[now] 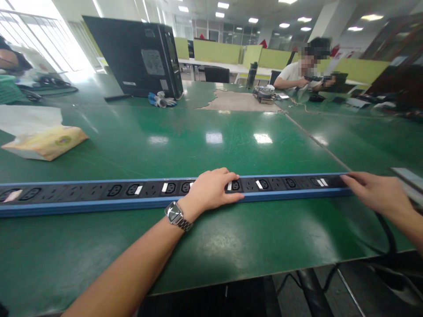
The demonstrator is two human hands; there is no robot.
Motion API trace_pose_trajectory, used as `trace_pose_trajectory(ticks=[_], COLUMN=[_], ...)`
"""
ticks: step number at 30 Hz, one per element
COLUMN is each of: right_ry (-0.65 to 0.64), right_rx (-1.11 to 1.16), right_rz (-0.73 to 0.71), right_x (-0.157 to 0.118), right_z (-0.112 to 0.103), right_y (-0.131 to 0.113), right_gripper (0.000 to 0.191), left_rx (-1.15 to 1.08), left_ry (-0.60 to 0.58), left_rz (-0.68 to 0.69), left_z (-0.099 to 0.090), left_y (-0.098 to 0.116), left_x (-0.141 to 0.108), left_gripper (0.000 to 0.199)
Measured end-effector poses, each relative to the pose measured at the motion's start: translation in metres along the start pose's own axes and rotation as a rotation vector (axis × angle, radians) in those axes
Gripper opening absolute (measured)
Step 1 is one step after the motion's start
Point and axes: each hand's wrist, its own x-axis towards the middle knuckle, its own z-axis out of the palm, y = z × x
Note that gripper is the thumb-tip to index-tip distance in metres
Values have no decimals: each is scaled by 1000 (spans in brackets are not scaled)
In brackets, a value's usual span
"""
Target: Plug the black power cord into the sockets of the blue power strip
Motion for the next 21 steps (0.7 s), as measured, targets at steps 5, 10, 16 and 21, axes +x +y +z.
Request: trace_pose_trajectory(ticks=[5, 10, 16, 21], right_ry=[237, 48, -150, 432], right_rx=[204, 379, 346, 362], right_rz=[-12, 131, 121, 347], right_x=[-20, -2, 10, -18], right_z=[8, -6, -27, -66], right_y=[-11, -12, -21, -26], right_gripper=[48, 37, 32, 42], left_rx=[-11, -30, -40, -37], left_ry=[-8, -21, -19, -13], left_rz=[-5, 3, 2, 15], left_z=[1, 0, 0, 1], left_y=[-1, -2, -3, -3], left_x=[1, 1, 1, 1], left_gripper=[53, 54, 55, 55])
